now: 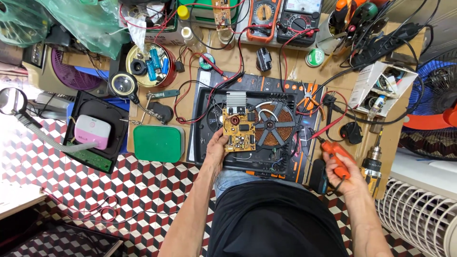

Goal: The person cleans a green circuit board by first wiping it with a green cloth, then using an orange handheld blower to remove dust from both sides. Finally, the person uses a small black rotary tool with a pink brush attachment to scrub the surface of the board.

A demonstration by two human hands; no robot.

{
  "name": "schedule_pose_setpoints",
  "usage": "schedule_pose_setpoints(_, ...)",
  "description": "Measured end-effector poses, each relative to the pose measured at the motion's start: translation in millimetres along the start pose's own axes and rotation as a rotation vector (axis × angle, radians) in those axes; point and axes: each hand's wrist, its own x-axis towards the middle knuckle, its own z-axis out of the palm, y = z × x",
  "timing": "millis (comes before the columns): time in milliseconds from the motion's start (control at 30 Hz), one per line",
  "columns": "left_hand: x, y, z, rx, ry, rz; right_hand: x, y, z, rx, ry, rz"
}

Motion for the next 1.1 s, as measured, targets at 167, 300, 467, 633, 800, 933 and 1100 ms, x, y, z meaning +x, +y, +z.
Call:
schedule_pose_setpoints(167,4.7,-1.6,-9.3,-0.111,-0.046,-0.034,-42.3,29.0,12.6,-0.383,0.040,-0.221)
schedule_pose_setpoints(300,4.7,-3.5,-12.2,-0.223,-0.065,-0.059,-105.6,49.5,39.2,-0.803,0.113,-0.452)
schedule_pose_setpoints(467,1.8,-3.5,-12.2,-0.202,-0.063,-0.047,-150.8,51.7,45.7,-1.138,0.126,-0.560)
schedule_pose_setpoints(633,-6.4,2.3,-8.1,-0.123,-0.057,-0.047,-181.7,60.4,47.8,-1.730,0.426,-0.724)
schedule_pose_setpoints(800,-5.6,-4.2,-15.4,-0.052,-0.020,-0.113,-212.0,76.7,39.8,-1.734,0.365,-1.251)
schedule_pose_setpoints(933,-2.8,-13.2,-22.8,-0.103,-0.030,-0.101,-232.8,82.2,80.4,-1.722,0.165,-1.751)
schedule_pose_setpoints(1100,-8.6,-12.9,-20.1,-0.181,-0.066,-0.045,-187.0,61.4,68.9,-1.235,0.104,-1.239)
